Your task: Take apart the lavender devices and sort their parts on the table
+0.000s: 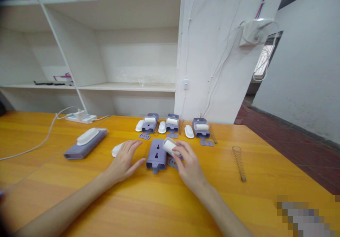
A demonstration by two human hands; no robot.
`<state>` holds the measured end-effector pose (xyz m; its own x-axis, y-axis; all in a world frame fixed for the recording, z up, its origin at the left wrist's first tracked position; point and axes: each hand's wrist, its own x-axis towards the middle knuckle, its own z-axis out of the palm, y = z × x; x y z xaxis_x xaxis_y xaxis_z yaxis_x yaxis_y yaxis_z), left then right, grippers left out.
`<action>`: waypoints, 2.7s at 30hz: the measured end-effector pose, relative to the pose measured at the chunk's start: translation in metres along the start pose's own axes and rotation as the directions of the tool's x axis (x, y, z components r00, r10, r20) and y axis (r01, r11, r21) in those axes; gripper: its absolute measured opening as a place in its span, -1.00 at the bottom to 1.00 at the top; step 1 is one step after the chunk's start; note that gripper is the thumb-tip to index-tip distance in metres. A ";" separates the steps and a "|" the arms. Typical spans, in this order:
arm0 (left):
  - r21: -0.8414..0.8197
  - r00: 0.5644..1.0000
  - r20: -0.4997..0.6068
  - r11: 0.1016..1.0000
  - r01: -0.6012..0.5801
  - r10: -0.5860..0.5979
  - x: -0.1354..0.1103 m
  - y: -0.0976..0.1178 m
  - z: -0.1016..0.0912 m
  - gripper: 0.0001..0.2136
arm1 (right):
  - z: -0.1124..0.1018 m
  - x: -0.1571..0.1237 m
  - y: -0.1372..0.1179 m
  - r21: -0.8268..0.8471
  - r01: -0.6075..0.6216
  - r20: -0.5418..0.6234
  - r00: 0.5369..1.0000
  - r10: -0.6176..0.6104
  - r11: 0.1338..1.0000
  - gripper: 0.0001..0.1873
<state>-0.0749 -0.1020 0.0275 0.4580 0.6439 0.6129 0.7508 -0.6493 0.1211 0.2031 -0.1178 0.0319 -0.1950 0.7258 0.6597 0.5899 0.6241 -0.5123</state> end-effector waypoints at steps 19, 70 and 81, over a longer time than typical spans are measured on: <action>-0.240 0.992 0.121 0.971 0.006 0.023 0.001 0.021 0.014 -0.47 | -0.009 0.013 0.056 -0.146 -0.114 0.357 0.920 0.160 0.983 -0.82; -0.726 0.935 0.306 0.592 0.351 -0.179 0.004 0.017 0.019 0.01 | 0.015 -0.039 -0.051 -0.317 0.130 0.389 0.921 0.004 0.940 -0.76; -0.852 0.899 0.409 0.287 0.438 -0.156 0.012 0.038 0.029 -0.09 | 0.043 -0.029 -0.040 -0.269 -0.226 -0.100 0.973 0.206 0.936 0.08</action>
<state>-0.0272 -0.1074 0.0167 0.4893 0.8459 0.2124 0.0107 -0.2494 0.9684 0.1515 -0.1508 0.0094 0.0100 0.8061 0.5916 0.8070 0.3429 -0.4809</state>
